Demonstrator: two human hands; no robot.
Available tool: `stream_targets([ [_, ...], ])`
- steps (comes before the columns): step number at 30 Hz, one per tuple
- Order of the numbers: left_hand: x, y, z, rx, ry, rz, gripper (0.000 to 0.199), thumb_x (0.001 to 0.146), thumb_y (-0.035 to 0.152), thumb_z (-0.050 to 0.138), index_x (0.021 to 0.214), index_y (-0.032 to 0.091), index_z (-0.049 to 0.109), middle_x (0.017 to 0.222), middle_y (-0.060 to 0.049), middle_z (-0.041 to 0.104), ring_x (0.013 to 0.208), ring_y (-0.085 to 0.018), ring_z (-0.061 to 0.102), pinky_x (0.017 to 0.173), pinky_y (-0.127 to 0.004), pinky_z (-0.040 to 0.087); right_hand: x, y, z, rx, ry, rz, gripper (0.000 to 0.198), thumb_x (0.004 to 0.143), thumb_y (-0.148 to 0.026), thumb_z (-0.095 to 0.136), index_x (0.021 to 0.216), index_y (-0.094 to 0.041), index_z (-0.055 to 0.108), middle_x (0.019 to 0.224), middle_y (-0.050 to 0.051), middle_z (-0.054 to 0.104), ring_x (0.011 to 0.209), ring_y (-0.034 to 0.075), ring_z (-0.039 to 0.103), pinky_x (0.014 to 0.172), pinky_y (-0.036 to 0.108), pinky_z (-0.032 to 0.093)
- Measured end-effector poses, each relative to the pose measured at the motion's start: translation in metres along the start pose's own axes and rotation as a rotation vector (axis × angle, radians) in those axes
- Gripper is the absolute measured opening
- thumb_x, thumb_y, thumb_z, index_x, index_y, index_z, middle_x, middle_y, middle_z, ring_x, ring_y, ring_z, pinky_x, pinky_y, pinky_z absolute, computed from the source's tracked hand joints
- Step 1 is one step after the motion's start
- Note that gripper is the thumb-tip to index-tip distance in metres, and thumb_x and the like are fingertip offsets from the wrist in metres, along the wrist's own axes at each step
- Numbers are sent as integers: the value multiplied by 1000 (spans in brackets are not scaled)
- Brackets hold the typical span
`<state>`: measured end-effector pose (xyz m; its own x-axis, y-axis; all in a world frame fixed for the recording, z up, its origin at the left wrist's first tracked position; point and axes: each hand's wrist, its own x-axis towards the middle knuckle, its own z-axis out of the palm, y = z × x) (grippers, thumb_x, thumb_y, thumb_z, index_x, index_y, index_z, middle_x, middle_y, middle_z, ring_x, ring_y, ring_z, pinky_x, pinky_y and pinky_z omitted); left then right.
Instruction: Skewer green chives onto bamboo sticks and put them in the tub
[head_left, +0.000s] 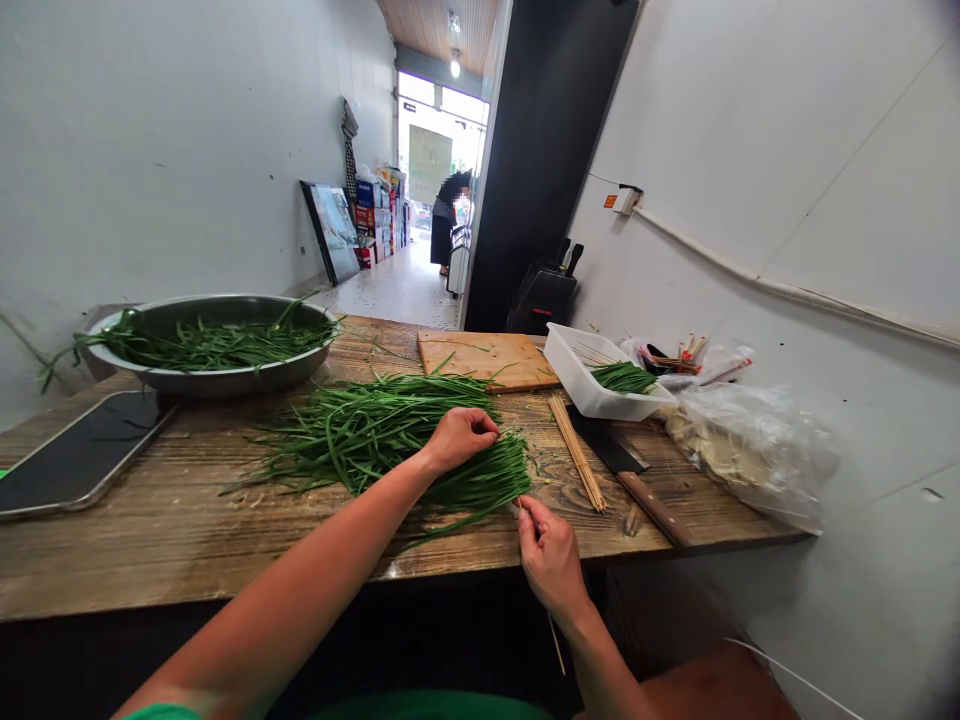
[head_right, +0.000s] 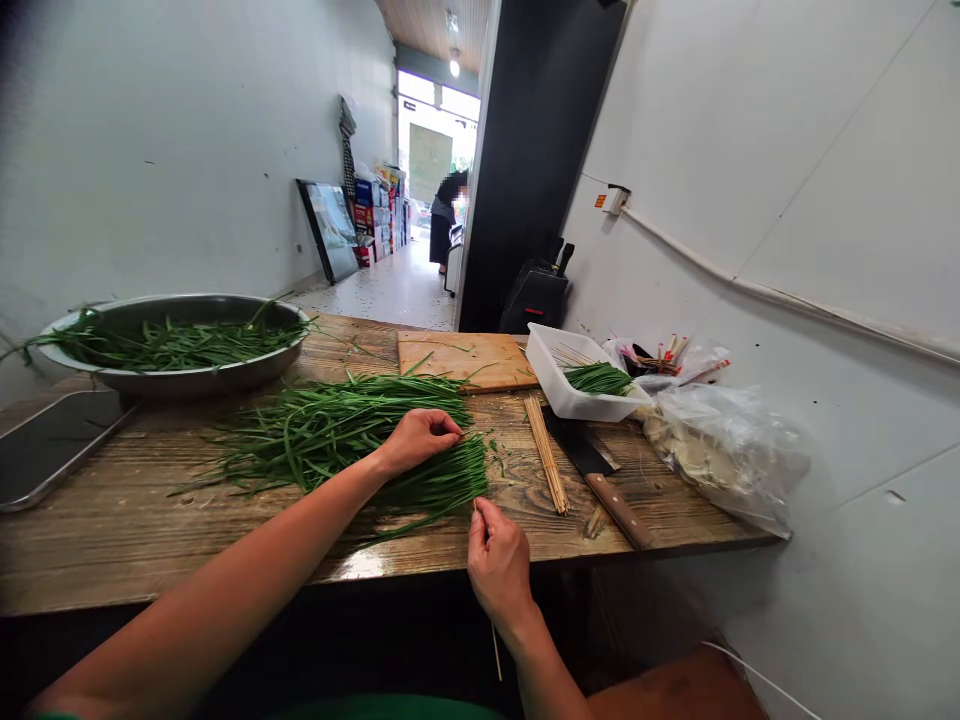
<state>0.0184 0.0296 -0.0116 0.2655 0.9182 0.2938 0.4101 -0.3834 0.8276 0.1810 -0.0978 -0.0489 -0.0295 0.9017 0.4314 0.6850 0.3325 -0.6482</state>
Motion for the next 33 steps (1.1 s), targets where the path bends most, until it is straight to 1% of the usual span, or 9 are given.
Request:
stream_targets([
  [7,-1,1,-4,-13,-56,41,16,65,24,54,71,13,64,66,-1,64,60,-10,55,56,-19,41,0,0,0,-17,16,-18,31,84,-24,38,97,-11,64,77,8,69,59,16,63,52,22,45],
  [11,-3,11,-14,31,-201,60,19,67,24,53,76,12,65,69,-1,65,62,-10,55,58,-18,41,-1,0,-1,-24,9,-4,32,84,-24,38,97,-11,63,79,9,69,64,17,63,54,23,46],
  [14,-4,21,-23,131,-317,130,21,71,25,52,82,15,67,75,0,66,68,-11,57,65,-19,41,-1,-1,-2,-23,-2,0,31,84,-24,37,97,-11,63,79,8,69,67,18,64,58,23,46],
  [16,-3,22,-28,194,-268,184,23,75,28,49,85,16,67,80,0,66,73,-12,57,69,-20,40,-1,-1,-2,-16,-6,4,31,84,-24,37,97,-12,63,81,8,68,69,18,64,58,23,46],
  [20,1,11,-33,426,18,235,21,77,29,49,80,18,67,82,-4,64,80,-16,54,77,-27,36,-2,-2,-2,-9,5,7,31,84,-24,37,98,-12,62,83,9,68,71,17,64,57,22,46],
  [22,2,2,-33,575,6,242,16,75,29,54,74,20,68,78,-4,63,82,-18,51,79,-32,32,-2,-2,-2,-14,9,3,31,84,-25,37,97,-12,63,80,8,68,64,16,63,54,22,45],
  [24,1,-5,-33,681,-68,244,11,71,29,59,71,22,68,77,-4,60,84,-20,49,79,-35,28,-2,-1,-2,-25,9,-1,32,84,-25,37,97,-13,63,75,7,68,58,15,62,52,22,44],
  [27,0,-10,-31,765,-132,233,8,66,26,63,71,24,68,79,-6,58,87,-22,46,78,-36,26,-2,-1,-1,-39,8,-6,32,84,-26,36,97,-13,63,77,7,68,59,16,62,53,22,44],
  [33,-5,-3,-28,777,-83,171,6,66,20,60,65,19,66,80,-7,56,88,-24,43,78,-36,25,-2,-1,-1,-10,-21,8,33,85,-27,36,98,-13,62,76,7,68,61,16,62,51,22,44],
])
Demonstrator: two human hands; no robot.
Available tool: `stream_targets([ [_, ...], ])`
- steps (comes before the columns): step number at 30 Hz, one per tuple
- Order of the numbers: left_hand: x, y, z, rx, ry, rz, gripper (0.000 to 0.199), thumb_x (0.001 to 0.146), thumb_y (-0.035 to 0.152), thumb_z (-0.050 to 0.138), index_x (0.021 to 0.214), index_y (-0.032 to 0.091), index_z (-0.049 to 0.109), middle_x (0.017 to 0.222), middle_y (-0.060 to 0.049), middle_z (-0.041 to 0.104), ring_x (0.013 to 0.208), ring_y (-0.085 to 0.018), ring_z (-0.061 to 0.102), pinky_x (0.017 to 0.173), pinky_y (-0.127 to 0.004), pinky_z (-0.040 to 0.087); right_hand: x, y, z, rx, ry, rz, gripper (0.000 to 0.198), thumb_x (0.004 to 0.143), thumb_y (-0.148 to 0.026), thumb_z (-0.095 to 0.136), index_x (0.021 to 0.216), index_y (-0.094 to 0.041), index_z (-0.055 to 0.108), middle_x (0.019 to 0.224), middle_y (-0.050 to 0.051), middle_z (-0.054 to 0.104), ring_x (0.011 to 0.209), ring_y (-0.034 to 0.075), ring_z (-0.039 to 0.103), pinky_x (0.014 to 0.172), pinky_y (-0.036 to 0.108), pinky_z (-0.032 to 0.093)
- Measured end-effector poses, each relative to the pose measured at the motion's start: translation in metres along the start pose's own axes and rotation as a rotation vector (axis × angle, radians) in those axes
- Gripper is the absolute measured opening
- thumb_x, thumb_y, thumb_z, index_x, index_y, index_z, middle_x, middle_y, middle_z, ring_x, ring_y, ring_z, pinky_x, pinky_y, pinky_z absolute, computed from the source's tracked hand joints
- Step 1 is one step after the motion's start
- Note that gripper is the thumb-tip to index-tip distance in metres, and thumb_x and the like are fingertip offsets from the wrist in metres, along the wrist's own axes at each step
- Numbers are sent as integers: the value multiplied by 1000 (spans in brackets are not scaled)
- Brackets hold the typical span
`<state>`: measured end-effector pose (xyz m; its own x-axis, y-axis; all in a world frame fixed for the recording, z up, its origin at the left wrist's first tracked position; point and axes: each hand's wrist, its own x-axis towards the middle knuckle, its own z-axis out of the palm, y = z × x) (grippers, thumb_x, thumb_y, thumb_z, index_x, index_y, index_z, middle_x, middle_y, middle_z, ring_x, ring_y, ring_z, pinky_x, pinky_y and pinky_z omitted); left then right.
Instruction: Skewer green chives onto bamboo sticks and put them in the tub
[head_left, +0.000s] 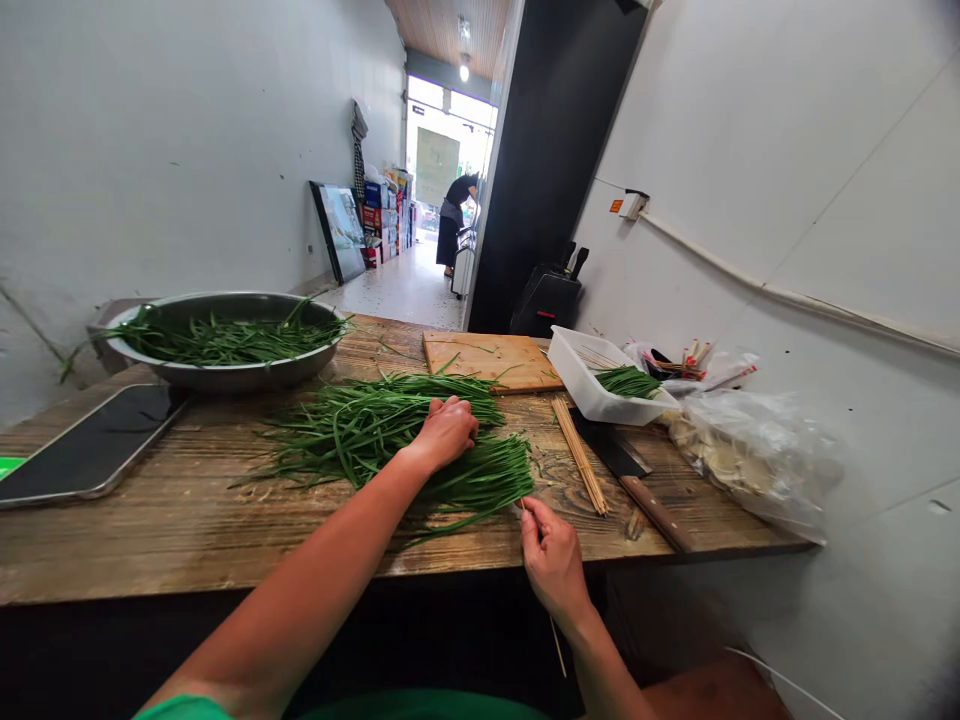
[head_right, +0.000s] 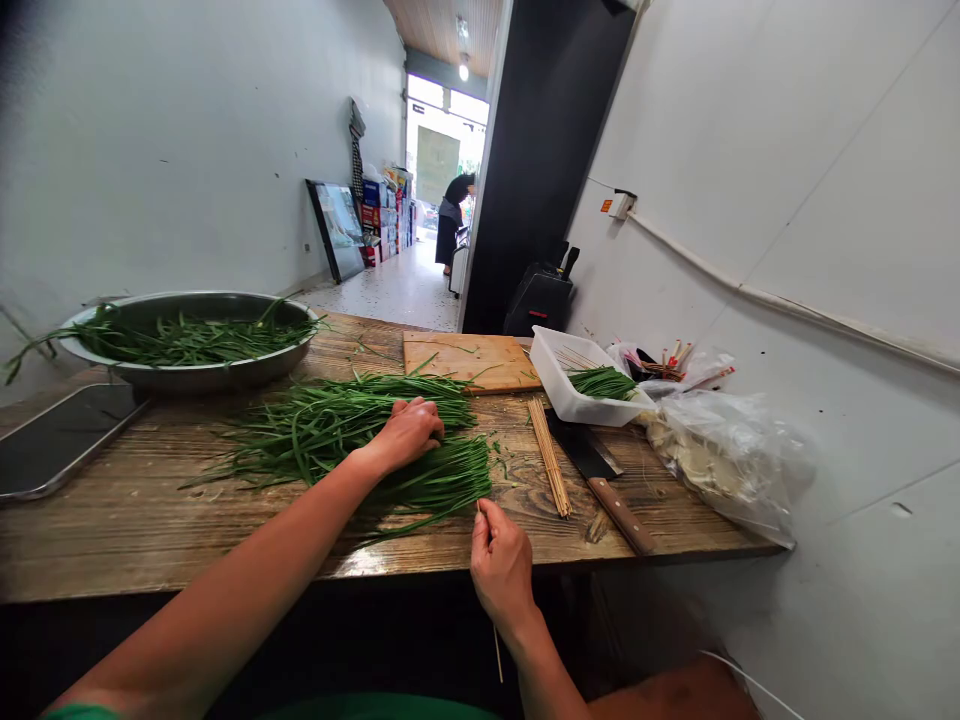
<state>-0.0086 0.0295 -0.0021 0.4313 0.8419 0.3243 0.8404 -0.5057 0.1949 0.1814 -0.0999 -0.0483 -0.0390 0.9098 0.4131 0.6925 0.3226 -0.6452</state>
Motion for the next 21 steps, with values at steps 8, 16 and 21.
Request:
stream_targets([
  [8,2,9,-3,-114,109,-27,15,74,21,49,75,19,63,73,-3,61,76,-19,52,75,-33,29,0,-1,0,4,6,-7,32,85,-26,37,99,-11,61,79,8,68,64,16,63,51,22,45],
  [16,7,7,3,-468,61,-75,28,66,24,58,94,20,64,75,0,66,73,-14,58,70,-23,39,0,0,0,10,24,-19,31,84,-25,36,97,-13,62,79,8,68,64,16,63,55,22,46],
  [21,6,13,1,-559,58,-118,19,68,29,55,78,19,67,70,1,65,64,-12,56,62,-21,40,1,1,1,6,33,-32,31,84,-25,37,97,-13,62,77,7,68,60,15,62,52,21,45],
])
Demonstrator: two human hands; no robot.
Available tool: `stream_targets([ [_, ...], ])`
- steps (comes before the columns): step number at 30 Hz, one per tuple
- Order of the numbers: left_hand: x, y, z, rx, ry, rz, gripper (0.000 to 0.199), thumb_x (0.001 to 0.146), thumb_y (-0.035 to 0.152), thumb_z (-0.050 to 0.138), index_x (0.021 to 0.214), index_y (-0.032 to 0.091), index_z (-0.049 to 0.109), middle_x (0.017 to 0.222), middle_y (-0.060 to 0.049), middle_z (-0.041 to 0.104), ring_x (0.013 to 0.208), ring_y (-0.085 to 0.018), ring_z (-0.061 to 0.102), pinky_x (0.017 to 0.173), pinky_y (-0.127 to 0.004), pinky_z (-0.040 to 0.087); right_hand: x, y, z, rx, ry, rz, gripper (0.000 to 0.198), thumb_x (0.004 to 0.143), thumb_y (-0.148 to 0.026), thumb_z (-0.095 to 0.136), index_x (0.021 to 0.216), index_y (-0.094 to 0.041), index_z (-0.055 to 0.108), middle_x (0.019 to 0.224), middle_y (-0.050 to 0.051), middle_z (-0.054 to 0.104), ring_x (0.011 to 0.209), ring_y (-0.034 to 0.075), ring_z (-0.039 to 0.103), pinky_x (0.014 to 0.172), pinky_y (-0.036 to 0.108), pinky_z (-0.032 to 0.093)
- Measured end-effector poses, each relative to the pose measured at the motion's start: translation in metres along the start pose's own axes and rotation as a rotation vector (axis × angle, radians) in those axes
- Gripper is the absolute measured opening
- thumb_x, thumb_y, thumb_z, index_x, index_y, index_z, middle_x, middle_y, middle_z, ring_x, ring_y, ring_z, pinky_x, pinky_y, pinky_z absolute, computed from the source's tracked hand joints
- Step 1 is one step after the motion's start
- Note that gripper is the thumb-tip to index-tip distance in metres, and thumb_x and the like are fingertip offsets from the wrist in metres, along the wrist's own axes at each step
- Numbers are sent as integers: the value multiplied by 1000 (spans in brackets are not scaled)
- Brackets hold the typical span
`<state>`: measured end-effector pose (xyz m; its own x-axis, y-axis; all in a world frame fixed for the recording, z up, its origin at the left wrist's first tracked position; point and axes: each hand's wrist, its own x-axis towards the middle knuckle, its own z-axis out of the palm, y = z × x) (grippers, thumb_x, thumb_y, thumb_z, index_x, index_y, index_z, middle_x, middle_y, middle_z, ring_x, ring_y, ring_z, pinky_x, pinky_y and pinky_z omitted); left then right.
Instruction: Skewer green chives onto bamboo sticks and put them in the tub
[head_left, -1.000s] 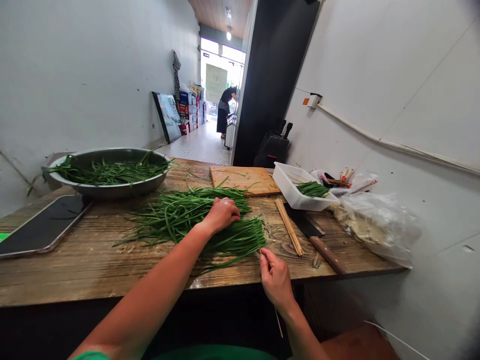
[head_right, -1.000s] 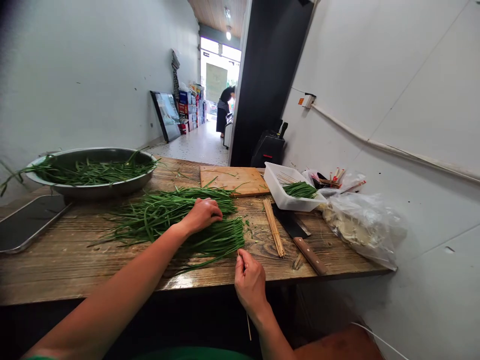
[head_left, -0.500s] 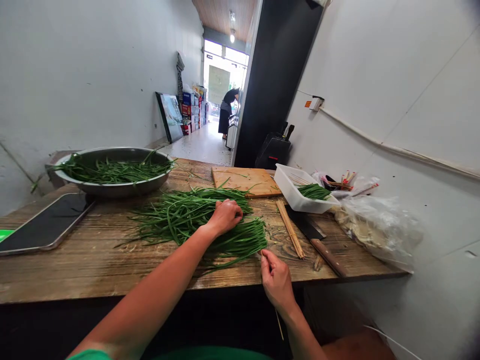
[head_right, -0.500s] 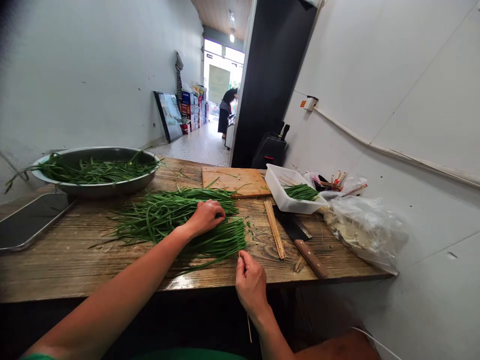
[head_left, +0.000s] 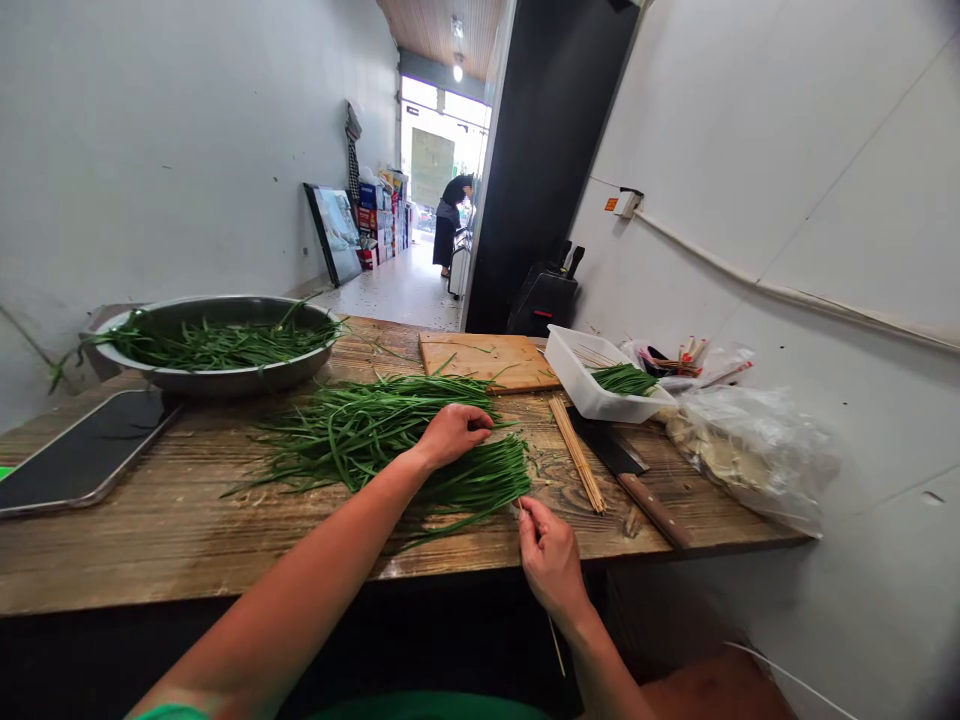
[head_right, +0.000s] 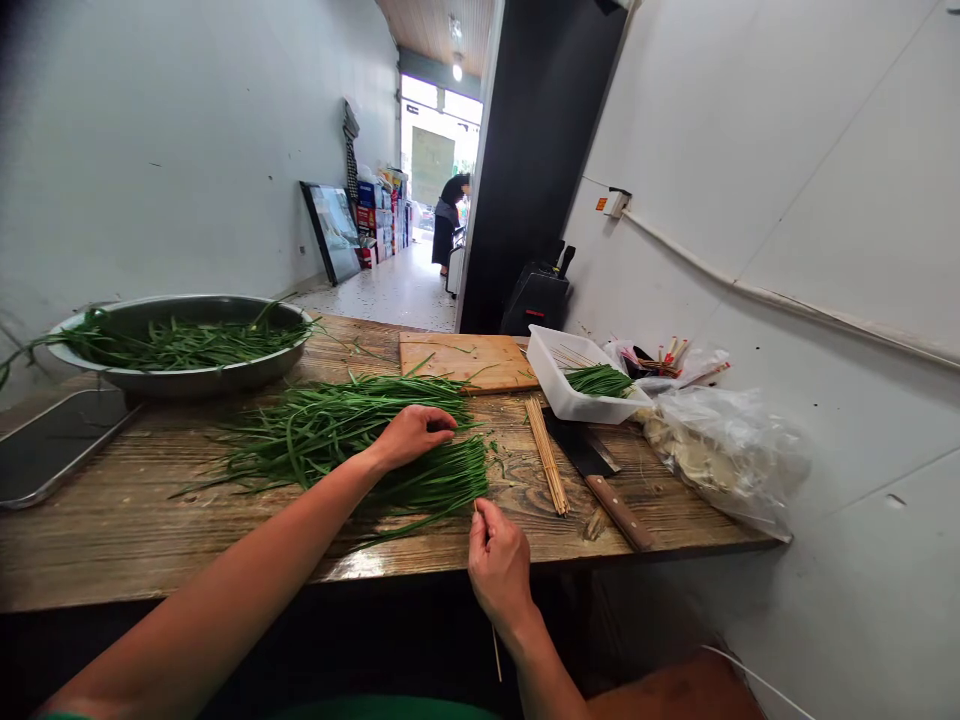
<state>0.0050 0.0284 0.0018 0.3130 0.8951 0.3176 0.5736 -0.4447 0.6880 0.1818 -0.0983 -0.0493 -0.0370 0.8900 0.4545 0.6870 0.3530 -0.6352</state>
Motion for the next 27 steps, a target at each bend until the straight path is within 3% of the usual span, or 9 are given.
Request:
stream_targets([
  [11,0,5,-2,71,110,24,19,71,25,51,75,18,68,73,-1,67,67,-13,56,67,-22,39,0,-2,0,-11,-17,36,31,84,-26,37,98,-13,62,80,8,68,68,18,63,60,24,47],
  [19,1,3,4,-146,-42,-37,16,65,23,51,73,15,63,63,1,61,58,-10,52,56,-20,40,0,-2,-1,-23,14,-3,30,83,-24,37,95,-14,63,76,6,68,60,15,62,51,21,45],
  [27,1,2,4,-126,7,-56,19,67,29,53,70,14,65,64,0,62,60,-11,53,59,-21,40,-1,0,0,13,-8,26,31,84,-26,37,98,-13,62,78,7,68,65,17,63,55,22,46],
])
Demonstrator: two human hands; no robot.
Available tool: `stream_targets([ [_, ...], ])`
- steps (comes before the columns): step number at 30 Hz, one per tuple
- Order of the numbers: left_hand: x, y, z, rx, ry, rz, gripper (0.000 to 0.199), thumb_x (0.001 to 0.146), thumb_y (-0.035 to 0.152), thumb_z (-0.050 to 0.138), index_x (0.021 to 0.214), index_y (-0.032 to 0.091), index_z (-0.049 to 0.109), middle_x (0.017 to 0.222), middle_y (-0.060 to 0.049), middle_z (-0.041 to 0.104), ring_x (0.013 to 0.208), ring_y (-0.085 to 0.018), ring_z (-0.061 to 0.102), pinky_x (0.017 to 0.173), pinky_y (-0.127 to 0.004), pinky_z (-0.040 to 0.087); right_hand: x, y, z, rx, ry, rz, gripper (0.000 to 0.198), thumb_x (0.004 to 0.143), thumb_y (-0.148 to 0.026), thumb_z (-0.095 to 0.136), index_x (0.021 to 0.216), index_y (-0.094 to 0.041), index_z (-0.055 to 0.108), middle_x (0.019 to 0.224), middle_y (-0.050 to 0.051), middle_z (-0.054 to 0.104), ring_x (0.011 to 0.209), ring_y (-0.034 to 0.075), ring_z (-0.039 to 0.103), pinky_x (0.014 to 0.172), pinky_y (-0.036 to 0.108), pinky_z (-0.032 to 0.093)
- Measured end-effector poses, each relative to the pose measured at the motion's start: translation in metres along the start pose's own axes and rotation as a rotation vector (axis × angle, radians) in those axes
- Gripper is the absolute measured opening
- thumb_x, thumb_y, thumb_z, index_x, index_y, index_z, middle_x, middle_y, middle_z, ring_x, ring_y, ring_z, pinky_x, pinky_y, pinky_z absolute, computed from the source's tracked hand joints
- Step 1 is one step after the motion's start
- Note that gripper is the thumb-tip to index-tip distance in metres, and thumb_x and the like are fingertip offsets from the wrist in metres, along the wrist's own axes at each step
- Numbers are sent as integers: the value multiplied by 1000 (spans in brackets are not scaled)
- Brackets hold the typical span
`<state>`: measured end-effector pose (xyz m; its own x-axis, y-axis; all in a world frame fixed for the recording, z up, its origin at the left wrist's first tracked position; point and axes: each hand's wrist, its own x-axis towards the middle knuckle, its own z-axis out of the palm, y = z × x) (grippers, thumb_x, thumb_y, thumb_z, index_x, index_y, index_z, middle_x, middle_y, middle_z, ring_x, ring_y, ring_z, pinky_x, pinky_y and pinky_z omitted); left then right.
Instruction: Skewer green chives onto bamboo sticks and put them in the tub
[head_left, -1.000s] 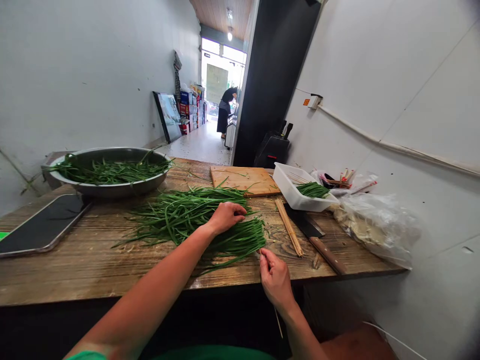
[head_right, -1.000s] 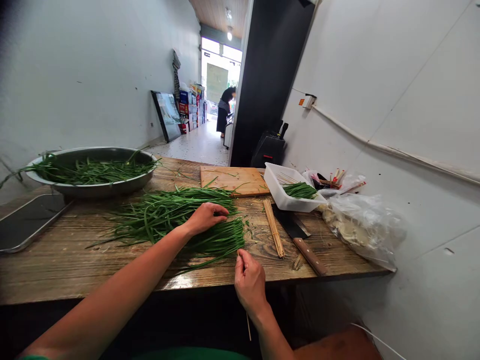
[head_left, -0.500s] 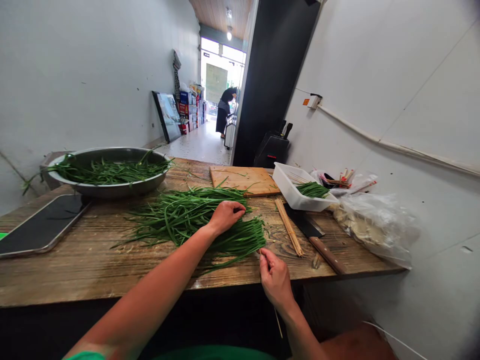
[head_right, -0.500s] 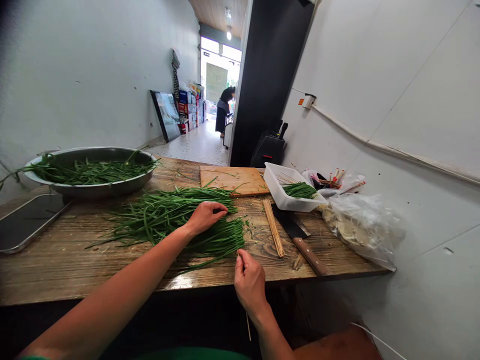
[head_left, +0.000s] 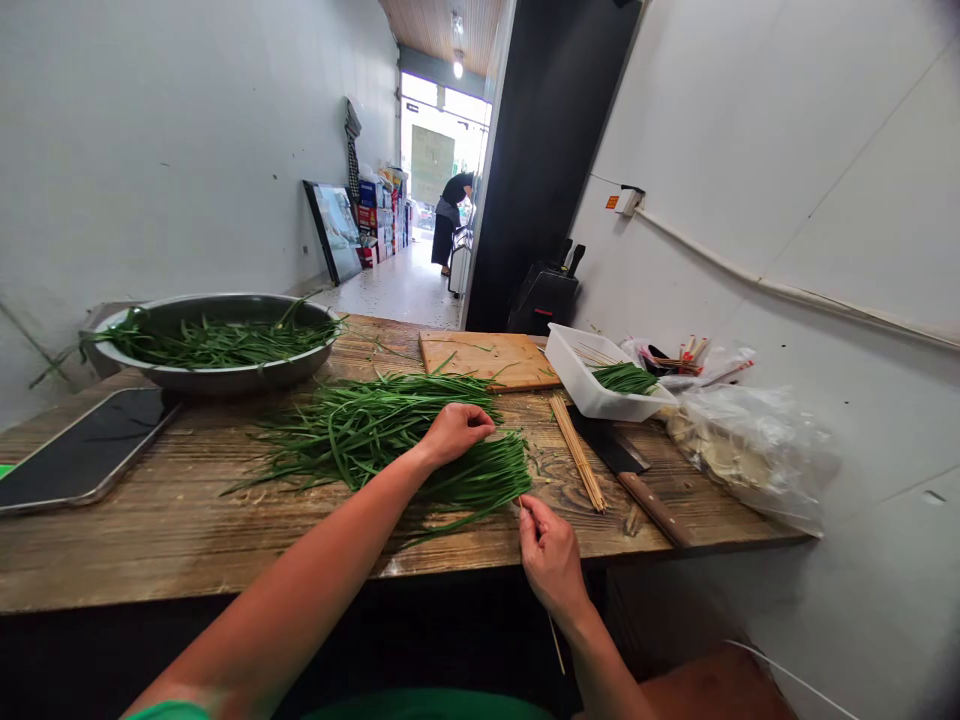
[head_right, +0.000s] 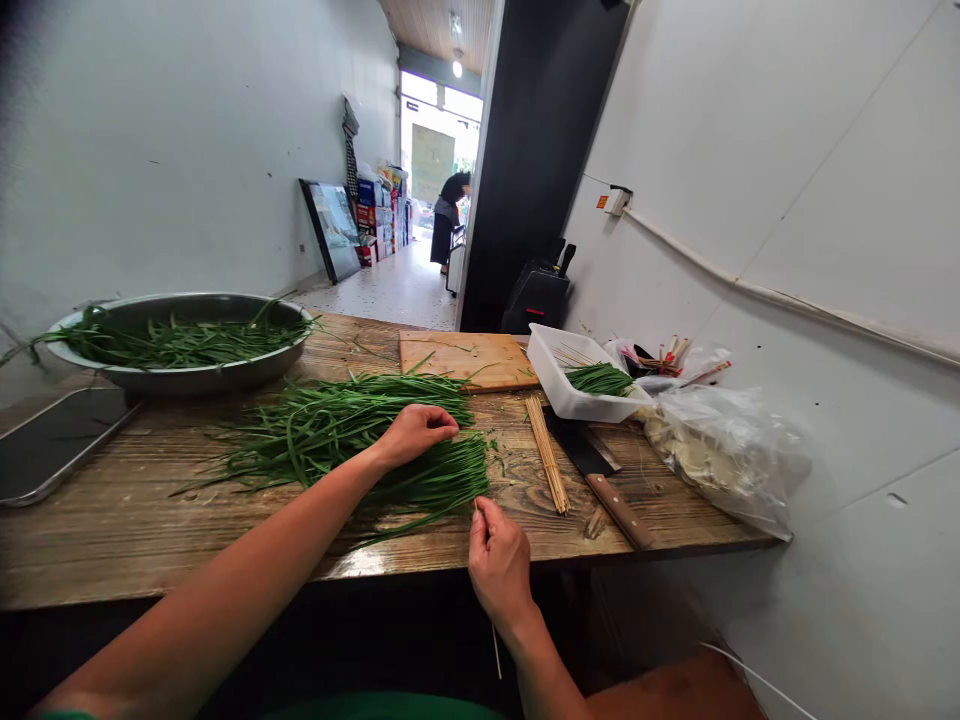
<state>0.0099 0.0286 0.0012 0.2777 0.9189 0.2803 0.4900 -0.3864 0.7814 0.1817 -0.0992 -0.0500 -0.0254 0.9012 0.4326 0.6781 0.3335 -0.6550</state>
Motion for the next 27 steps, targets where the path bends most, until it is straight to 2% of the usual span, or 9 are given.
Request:
stream_targets([
  [6,1,-2,1,-56,32,20,26,66,27,55,86,15,66,74,-1,65,68,-12,57,65,-21,44,0,0,0,3,-12,8,32,85,-27,36,98,-13,62,77,7,67,62,16,62,51,21,44],
  [10,0,-2,3,-23,1,17,22,68,26,54,81,17,68,78,-1,67,72,-13,58,71,-23,43,0,-1,-1,9,-28,15,32,85,-27,36,98,-13,62,76,8,67,61,16,62,51,21,44],
  [18,-1,-2,6,26,-6,9,23,68,30,52,75,15,68,71,-1,67,68,-13,58,64,-21,43,1,-1,-1,-7,-11,-5,31,84,-26,36,96,-13,62,78,7,67,64,16,62,58,23,45],
  [27,-4,5,5,26,-13,11,22,67,28,52,73,15,68,68,-1,66,64,-12,57,62,-21,42,1,0,0,10,-12,-8,32,85,-26,36,98,-13,62,76,7,67,62,16,62,51,21,44],
])
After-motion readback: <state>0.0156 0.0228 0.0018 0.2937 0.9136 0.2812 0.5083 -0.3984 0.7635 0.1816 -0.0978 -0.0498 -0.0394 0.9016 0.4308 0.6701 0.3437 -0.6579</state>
